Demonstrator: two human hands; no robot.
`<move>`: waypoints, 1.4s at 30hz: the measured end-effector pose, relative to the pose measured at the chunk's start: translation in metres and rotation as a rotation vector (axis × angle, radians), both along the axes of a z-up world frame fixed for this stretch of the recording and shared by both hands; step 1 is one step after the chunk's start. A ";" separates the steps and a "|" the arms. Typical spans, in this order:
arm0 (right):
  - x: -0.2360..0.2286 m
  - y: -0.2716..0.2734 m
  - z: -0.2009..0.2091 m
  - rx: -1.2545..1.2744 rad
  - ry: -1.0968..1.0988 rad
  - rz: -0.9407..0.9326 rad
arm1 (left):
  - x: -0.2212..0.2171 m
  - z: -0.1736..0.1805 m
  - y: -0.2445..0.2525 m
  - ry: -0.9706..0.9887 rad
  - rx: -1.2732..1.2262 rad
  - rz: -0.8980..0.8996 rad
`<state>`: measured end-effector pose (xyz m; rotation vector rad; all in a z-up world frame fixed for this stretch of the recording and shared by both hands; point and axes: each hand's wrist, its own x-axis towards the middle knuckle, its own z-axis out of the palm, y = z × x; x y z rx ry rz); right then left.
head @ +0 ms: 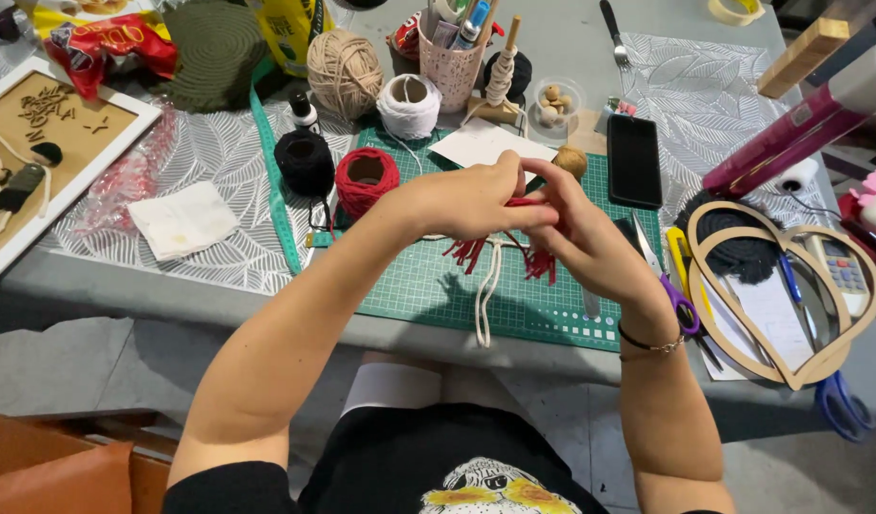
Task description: Making a red yarn tassel by wrapping yarn around a card, cutting it, and tying it.
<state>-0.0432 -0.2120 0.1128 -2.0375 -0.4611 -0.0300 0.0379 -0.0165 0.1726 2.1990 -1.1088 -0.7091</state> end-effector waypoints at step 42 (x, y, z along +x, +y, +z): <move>-0.008 -0.022 -0.052 0.298 -0.002 0.239 | -0.026 -0.076 0.020 0.567 -0.490 -0.172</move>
